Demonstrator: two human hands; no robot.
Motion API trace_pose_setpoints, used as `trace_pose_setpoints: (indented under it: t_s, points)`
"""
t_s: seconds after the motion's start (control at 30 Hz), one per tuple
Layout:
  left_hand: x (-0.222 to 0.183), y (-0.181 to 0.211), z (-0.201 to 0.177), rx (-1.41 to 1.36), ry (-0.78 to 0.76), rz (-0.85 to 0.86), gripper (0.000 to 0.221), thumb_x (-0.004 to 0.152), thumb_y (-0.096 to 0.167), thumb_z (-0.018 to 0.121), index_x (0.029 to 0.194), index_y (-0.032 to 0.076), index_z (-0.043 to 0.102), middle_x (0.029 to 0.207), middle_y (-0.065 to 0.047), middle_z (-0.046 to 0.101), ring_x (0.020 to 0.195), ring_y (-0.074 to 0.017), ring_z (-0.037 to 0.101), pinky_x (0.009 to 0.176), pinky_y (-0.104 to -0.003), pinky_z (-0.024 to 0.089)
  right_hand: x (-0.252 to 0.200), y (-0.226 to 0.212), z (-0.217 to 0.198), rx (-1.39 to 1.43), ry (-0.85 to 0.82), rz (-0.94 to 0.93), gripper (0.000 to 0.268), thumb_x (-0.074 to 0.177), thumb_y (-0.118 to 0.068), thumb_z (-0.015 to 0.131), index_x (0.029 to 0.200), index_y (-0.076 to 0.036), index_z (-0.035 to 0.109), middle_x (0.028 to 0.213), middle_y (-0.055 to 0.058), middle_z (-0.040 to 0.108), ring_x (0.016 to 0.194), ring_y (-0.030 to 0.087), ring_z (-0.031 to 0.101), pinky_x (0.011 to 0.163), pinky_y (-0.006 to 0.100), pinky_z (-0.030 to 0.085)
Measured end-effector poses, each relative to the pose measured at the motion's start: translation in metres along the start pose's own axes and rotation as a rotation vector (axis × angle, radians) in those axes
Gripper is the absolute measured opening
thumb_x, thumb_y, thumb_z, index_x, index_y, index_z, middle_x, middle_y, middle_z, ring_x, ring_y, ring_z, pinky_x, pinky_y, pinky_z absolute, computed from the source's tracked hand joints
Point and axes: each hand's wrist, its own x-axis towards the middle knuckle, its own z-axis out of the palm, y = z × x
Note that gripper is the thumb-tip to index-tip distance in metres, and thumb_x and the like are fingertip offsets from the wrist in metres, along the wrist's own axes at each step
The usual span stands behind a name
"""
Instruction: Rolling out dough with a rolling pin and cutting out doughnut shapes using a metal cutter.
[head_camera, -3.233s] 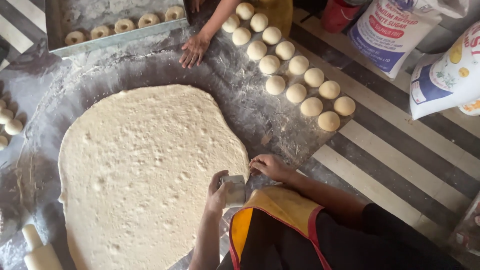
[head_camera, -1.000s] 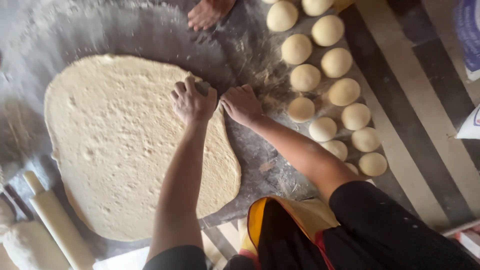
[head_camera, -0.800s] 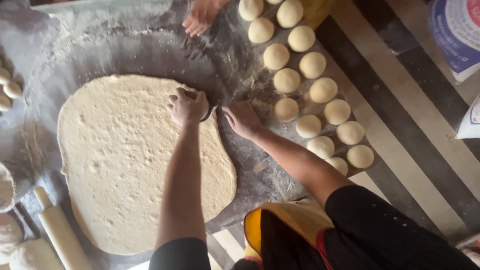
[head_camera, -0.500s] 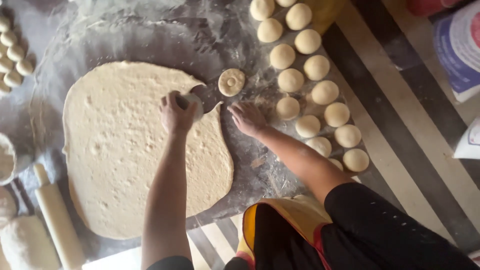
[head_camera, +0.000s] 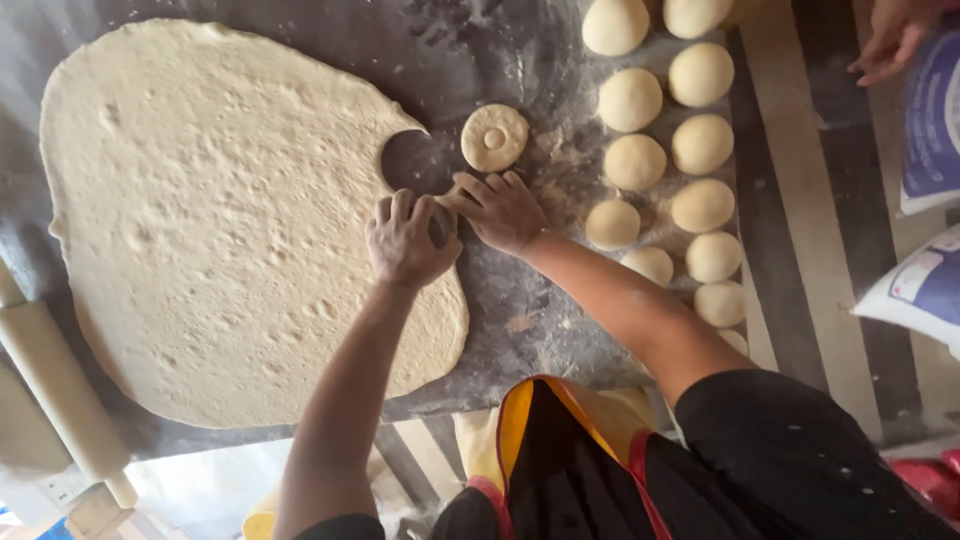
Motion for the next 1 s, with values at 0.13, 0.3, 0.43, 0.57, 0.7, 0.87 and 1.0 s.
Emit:
trace_pose_setpoints:
  t_s: [0.13,0.3,0.43,0.57,0.7,0.87,1.0]
  points:
    - [-0.001,0.012,0.007,-0.125,0.010,-0.375,0.039,0.078,0.044,0.073,0.107,0.020,0.062,0.116,-0.013,0.055,0.113,-0.0345,0.051,0.079,-0.052,0.053,-0.006,0.004,0.016,0.063,0.024,0.023,0.016,0.103,-0.021,0.057,0.119,-0.018,0.061,0.122,0.003,0.062,0.098,0.020,0.059,0.089,0.040,0.044]
    - [-0.003,0.024,0.009,-0.075,0.035,-0.524,0.046,0.085,0.049,0.066,0.115,0.015,0.058,0.122,-0.015,0.053,0.119,-0.0371,0.050,0.080,-0.055,0.055,-0.010,0.004,0.015,0.341,0.200,0.142,0.010,0.106,-0.015,0.058,0.113,-0.008,0.056,0.107,0.010,0.062,0.098,0.030,0.062,0.092,0.043,0.046]
    - [-0.003,0.022,0.019,-0.008,0.148,-0.594,0.058,0.081,0.051,0.066,0.125,0.014,0.057,0.125,-0.017,0.053,0.120,-0.0387,0.050,0.081,-0.056,0.055,-0.049,-0.009,0.023,0.460,0.333,0.239,0.012,0.106,-0.012,0.055,0.114,-0.004,0.054,0.108,0.015,0.062,0.100,0.036,0.061,0.091,0.045,0.048]
    - [-0.014,0.010,0.007,-0.202,0.084,-0.638,0.063,0.079,0.053,0.066,0.129,0.016,0.055,0.130,-0.016,0.051,0.123,-0.0384,0.050,0.084,-0.055,0.053,-0.104,-0.033,0.016,0.464,0.314,0.243,0.012,0.107,-0.009,0.052,0.117,-0.003,0.055,0.112,0.017,0.062,0.104,0.033,0.062,0.097,0.045,0.049]
    - [-0.051,-0.009,-0.002,-0.187,0.335,-0.394,0.061,0.074,0.047,0.074,0.125,0.017,0.059,0.131,-0.010,0.057,0.122,-0.0361,0.055,0.088,-0.056,0.053,-0.119,-0.043,0.003,0.348,0.239,0.124,0.012,0.107,-0.012,0.056,0.116,-0.005,0.056,0.118,0.014,0.064,0.110,0.029,0.063,0.103,0.045,0.046]
    - [-0.096,-0.026,0.010,-0.209,0.283,-0.377,0.057,0.074,0.045,0.078,0.121,0.018,0.060,0.129,-0.010,0.057,0.121,-0.0374,0.054,0.086,-0.055,0.053,-0.100,-0.049,0.011,0.275,0.126,0.066,0.015,0.103,-0.017,0.059,0.117,-0.010,0.058,0.118,0.008,0.066,0.110,0.025,0.063,0.101,0.045,0.043]
    - [-0.104,0.006,0.013,-0.178,0.066,-0.287,0.053,0.077,0.041,0.073,0.122,0.017,0.061,0.127,-0.012,0.056,0.118,-0.0353,0.054,0.086,-0.053,0.053,-0.080,-0.059,0.007,0.164,0.074,0.008,0.037,0.099,-0.022,0.060,0.134,-0.011,0.059,0.109,0.005,0.064,0.101,0.022,0.062,0.094,0.044,0.043]
